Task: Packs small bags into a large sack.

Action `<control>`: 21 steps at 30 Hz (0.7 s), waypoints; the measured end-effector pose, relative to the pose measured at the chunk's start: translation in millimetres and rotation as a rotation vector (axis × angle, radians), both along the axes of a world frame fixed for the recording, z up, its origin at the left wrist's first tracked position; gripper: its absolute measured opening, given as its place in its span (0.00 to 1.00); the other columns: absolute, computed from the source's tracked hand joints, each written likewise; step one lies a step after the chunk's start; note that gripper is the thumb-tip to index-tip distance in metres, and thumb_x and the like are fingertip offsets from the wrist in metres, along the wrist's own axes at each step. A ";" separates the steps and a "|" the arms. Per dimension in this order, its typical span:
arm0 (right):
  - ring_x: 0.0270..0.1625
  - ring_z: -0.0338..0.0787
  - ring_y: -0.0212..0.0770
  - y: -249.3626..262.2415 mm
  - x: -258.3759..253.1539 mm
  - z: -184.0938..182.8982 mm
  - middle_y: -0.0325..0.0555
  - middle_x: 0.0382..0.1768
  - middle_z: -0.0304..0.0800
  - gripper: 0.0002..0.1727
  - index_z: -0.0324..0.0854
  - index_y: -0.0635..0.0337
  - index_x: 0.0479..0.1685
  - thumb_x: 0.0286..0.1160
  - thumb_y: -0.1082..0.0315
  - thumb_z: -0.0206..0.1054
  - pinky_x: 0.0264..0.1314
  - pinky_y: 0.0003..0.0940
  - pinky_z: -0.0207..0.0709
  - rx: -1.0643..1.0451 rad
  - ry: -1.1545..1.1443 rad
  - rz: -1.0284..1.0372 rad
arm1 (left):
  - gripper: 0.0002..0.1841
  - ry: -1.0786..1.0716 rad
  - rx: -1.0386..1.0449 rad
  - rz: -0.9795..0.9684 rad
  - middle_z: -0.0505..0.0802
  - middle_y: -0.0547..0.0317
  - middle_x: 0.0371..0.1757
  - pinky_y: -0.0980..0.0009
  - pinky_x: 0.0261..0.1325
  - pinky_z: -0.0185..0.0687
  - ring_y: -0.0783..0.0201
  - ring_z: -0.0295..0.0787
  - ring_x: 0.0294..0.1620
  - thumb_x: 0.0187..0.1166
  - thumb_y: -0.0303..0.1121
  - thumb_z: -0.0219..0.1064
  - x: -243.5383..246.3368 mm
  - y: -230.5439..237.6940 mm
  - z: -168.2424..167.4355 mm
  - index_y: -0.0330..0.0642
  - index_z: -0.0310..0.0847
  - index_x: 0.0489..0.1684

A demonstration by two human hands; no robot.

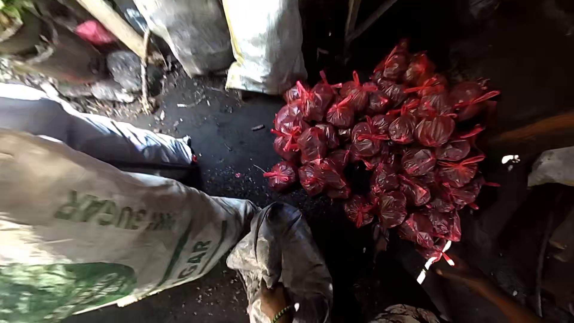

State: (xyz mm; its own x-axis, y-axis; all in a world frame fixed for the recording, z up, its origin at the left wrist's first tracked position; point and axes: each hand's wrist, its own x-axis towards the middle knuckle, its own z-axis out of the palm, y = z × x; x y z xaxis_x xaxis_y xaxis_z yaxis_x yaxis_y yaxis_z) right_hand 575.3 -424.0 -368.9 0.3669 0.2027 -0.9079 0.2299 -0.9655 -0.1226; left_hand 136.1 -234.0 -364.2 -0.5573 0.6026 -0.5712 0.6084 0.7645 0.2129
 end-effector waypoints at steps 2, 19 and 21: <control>0.86 0.68 0.64 35.3 11.8 -68.2 0.74 0.83 0.65 0.59 0.47 0.68 0.92 0.64 0.58 0.84 0.88 0.56 0.60 0.082 -0.018 0.019 | 0.31 0.011 0.031 0.011 0.84 0.19 0.66 0.35 0.75 0.67 0.24 0.79 0.71 0.78 0.22 0.65 38.4 -7.5 -27.3 0.26 0.65 0.83; 0.90 0.56 0.71 121.1 23.7 -265.8 0.77 0.88 0.49 0.66 0.41 0.64 0.94 0.53 0.69 0.88 0.88 0.65 0.54 0.430 -0.313 -0.063 | 0.30 -0.003 0.305 0.080 0.91 0.21 0.54 0.31 0.61 0.76 0.24 0.90 0.53 0.69 0.20 0.70 139.8 -84.7 -172.1 0.19 0.72 0.75; 0.88 0.62 0.65 113.9 37.9 -262.1 0.71 0.88 0.54 0.62 0.45 0.58 0.94 0.56 0.76 0.85 0.84 0.63 0.62 0.452 -0.232 -0.146 | 0.29 -0.018 0.320 0.061 0.91 0.22 0.53 0.33 0.60 0.78 0.25 0.90 0.52 0.70 0.20 0.69 142.4 -86.8 -174.9 0.19 0.73 0.74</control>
State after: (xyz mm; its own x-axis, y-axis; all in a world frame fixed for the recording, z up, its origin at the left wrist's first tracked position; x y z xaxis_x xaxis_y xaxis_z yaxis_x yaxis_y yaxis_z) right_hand 613.2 -310.1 -631.0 0.6013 0.4866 -0.6338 0.1671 -0.8522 -0.4958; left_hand 278.6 -320.8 -539.2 -0.5898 0.7187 -0.3683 0.5572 0.6922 0.4586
